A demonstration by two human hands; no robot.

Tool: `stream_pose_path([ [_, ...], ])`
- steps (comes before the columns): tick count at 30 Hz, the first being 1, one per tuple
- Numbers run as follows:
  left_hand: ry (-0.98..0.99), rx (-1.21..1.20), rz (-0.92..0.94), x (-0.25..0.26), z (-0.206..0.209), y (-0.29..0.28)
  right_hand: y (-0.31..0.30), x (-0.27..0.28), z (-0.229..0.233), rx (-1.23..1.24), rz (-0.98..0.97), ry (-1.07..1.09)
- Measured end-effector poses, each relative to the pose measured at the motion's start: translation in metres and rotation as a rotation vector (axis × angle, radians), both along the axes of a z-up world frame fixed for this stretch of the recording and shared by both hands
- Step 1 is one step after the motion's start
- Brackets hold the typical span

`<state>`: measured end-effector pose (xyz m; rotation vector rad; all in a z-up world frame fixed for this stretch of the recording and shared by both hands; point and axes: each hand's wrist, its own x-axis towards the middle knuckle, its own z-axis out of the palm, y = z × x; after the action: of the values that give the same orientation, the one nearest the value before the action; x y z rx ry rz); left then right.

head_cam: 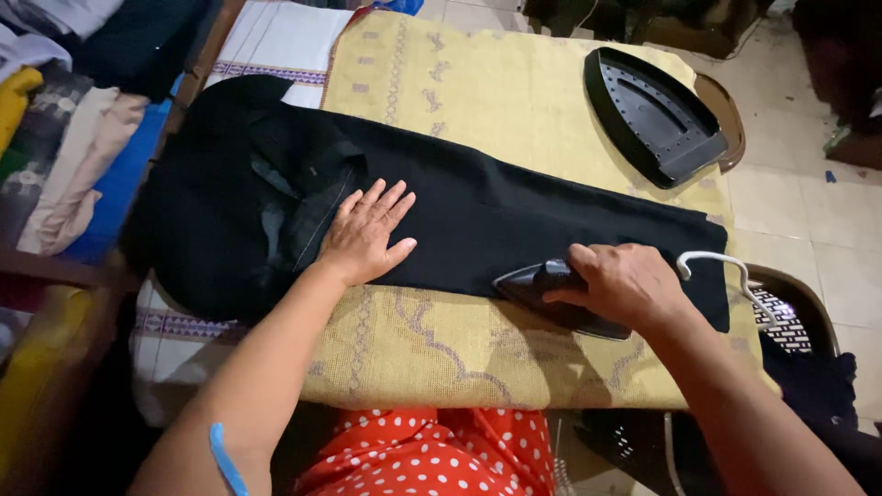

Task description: The recorder is ironing a pair of black trousers on a table.

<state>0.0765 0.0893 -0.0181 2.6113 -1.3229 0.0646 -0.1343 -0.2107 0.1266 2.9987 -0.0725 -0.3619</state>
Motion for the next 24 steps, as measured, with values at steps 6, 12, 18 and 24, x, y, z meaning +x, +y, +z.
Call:
stream_pose_path([
  [6, -0.012, 0.014, 0.019, -0.001, 0.0, 0.0, 0.005, -0.001, -0.003, -0.016, -0.22, -0.068],
  [12, -0.043, -0.026, -0.011, -0.001, -0.003, 0.001, -0.007, -0.009, 0.002, 0.023, 0.036, 0.028],
  [18, -0.027, -0.047, 0.001, -0.002, -0.003, 0.001, -0.003, -0.01, -0.006, 0.021, -0.143, -0.138],
  [24, -0.038, -0.048, -0.017, -0.002, -0.001, 0.002, -0.015, -0.016, -0.009, 0.005, 0.014, -0.095],
])
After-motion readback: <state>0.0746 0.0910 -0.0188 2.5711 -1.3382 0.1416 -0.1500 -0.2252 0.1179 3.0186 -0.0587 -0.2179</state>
